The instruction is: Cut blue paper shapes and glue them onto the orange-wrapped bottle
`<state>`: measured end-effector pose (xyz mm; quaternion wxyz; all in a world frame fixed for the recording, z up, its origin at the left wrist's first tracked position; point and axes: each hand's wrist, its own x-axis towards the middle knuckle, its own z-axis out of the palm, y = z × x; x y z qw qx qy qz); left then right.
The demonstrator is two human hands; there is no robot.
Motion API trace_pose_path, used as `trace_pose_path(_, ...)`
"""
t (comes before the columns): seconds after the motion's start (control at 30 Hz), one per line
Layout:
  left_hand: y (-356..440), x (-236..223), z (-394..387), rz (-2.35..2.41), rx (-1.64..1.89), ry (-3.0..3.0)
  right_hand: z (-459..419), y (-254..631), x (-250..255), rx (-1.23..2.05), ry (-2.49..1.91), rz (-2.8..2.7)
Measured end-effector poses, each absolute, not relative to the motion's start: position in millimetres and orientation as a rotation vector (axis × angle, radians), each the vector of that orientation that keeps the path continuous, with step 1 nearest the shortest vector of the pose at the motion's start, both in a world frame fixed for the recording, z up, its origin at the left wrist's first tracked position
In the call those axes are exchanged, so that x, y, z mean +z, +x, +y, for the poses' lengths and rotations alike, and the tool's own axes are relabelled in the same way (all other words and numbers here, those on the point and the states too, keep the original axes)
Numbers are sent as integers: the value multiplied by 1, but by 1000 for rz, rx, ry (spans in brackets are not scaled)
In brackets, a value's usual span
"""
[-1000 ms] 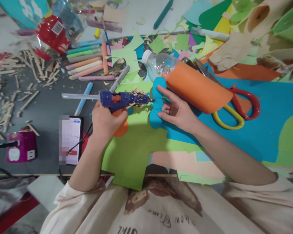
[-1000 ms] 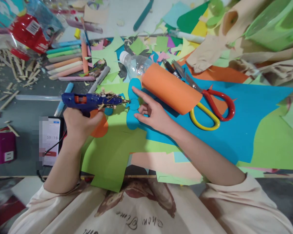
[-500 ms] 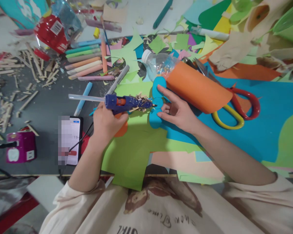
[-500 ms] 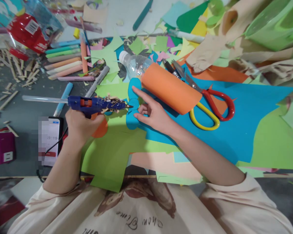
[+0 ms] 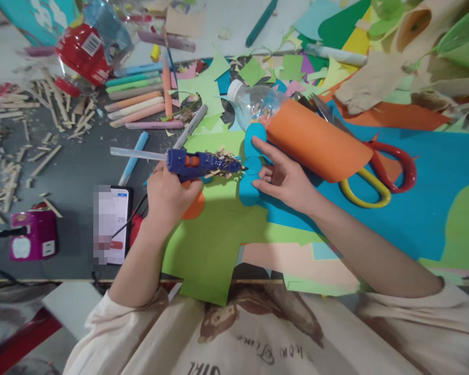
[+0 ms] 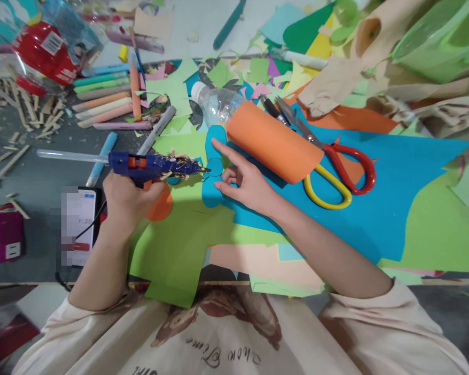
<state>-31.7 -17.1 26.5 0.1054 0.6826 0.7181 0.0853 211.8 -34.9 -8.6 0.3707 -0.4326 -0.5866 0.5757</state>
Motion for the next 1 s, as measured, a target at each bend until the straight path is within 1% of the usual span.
trace_pose_path(0.47, -45, 13, -16, 2039, 456, 2081, -37, 211, -5, 1373, -1126, -1688)
trace_pose_path(0.7, -36, 19, -17, 2138, 294, 2058, -38, 211, -5, 1317, -1118, -1773)
trace_pose_path(0.9, -33, 19, -20, 2095, 420, 2126, -38, 210, -4, 1306, -1120, -1781)
trace_pose_path(1.0, -31, 22, -20, 2106, 374, 2103, -38, 210, -4, 1316, -1131, -1777)
